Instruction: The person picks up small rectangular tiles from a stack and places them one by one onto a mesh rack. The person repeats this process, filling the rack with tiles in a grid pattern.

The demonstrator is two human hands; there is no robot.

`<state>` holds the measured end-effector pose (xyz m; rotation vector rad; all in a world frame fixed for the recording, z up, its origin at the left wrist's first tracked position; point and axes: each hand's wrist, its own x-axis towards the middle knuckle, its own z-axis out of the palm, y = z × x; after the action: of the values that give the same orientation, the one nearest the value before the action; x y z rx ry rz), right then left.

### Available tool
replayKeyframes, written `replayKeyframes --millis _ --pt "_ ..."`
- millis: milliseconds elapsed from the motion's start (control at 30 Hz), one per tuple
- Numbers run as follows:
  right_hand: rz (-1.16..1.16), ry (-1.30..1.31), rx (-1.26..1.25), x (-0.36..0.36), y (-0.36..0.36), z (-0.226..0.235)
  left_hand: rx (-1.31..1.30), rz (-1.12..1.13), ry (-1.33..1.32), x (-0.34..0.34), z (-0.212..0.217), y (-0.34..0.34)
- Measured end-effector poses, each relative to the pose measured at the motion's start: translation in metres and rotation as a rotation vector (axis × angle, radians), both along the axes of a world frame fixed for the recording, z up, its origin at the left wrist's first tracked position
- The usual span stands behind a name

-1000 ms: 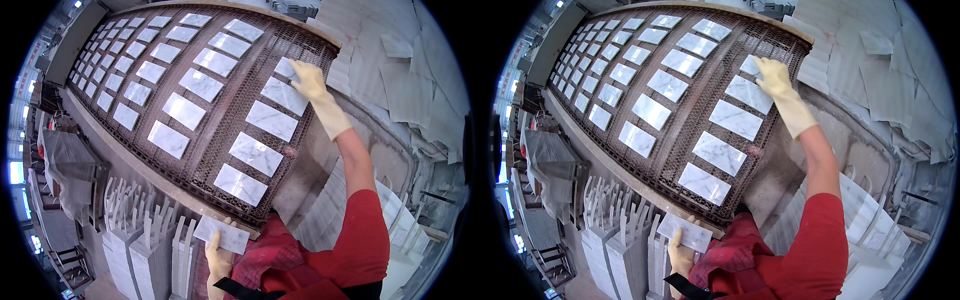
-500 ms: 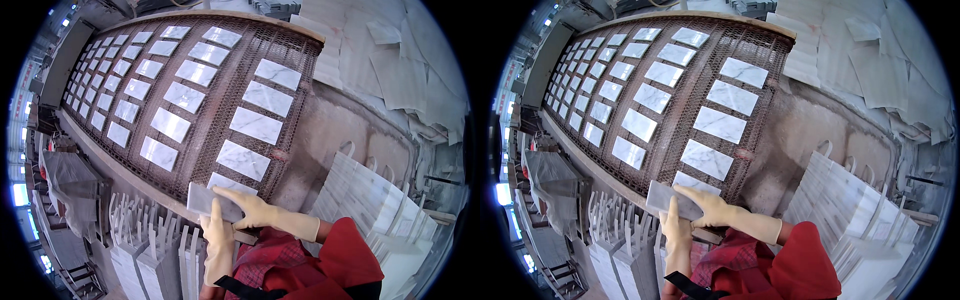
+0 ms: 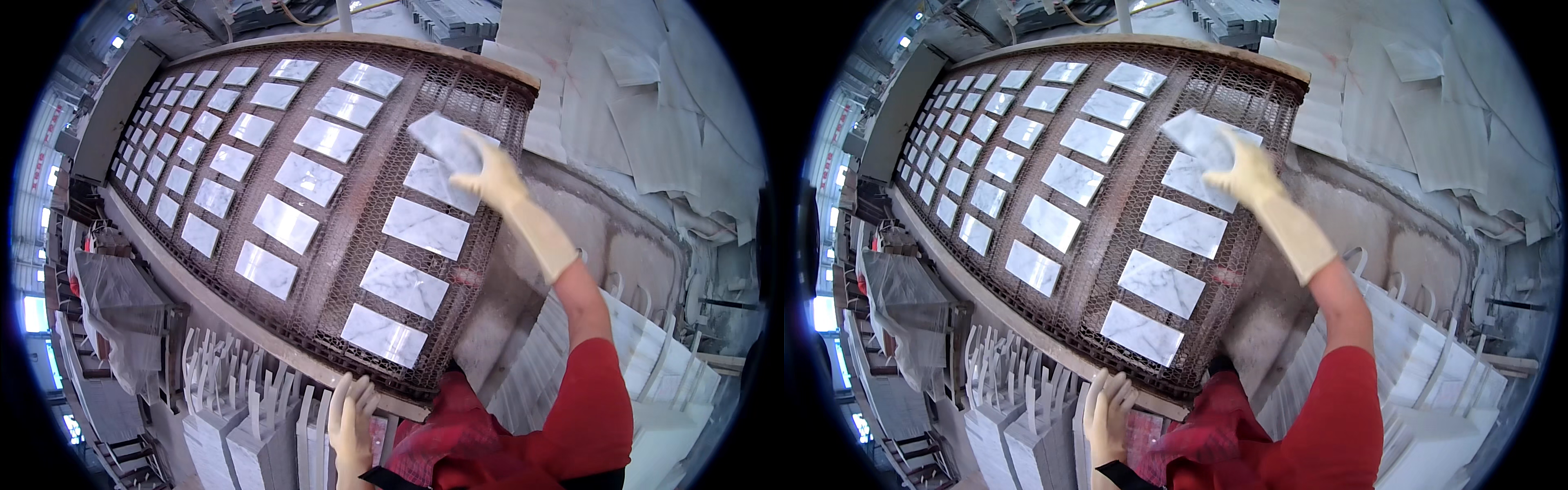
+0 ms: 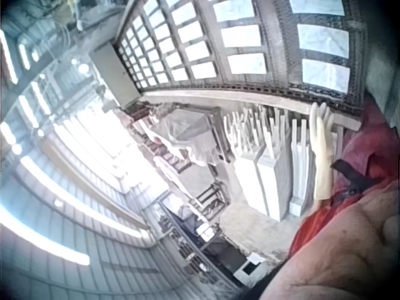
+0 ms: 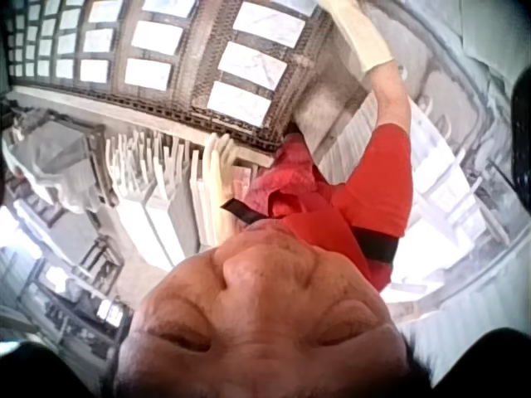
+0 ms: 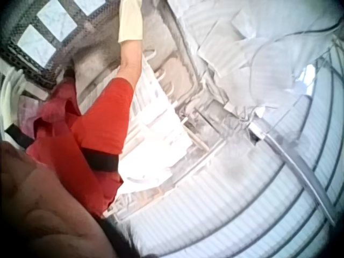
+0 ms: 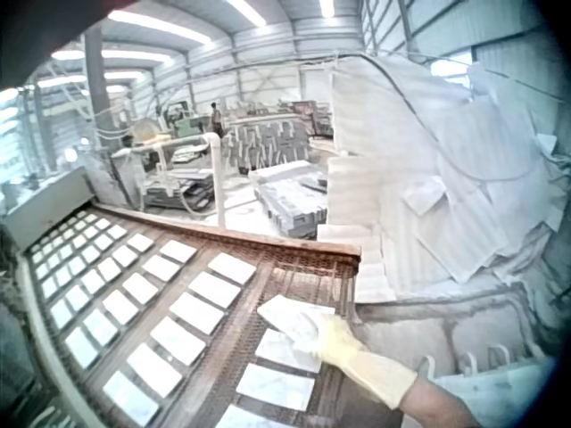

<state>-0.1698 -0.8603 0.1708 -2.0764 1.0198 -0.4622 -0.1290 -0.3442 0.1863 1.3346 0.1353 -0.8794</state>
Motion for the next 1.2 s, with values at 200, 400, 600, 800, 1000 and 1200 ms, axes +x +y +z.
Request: replayKeyframes --millis 200,400,600,800,1000,1200 --pt "-0.059 0.618 -0.501 0.041 -0.108 0.002 0.091 0.11 0.05 -0.011 -0.014 0.046" --pt "0.05 0.639 -0.646 0.042 -0.147 -0.025 0.133 0.131 0.071 -0.013 -0.024 0.052" --pt "-0.01 0.638 -0.601 0.039 -0.158 -0.047 0.153 0.127 0.085 -0.015 -0.031 0.055" --pt "-0.08 0.358 -0.723 0.035 -0.138 -0.072 0.153 0.148 0.093 -0.021 -0.033 0.071" --pt "0.007 -0.109 -0.743 0.015 -0.05 -0.069 0.139 0.183 0.069 -0.04 -0.031 0.094" --pt "0.24 -0.345 -0.557 -0.018 0.102 -0.059 0.121 0.231 0.112 -0.055 -0.03 0.11"
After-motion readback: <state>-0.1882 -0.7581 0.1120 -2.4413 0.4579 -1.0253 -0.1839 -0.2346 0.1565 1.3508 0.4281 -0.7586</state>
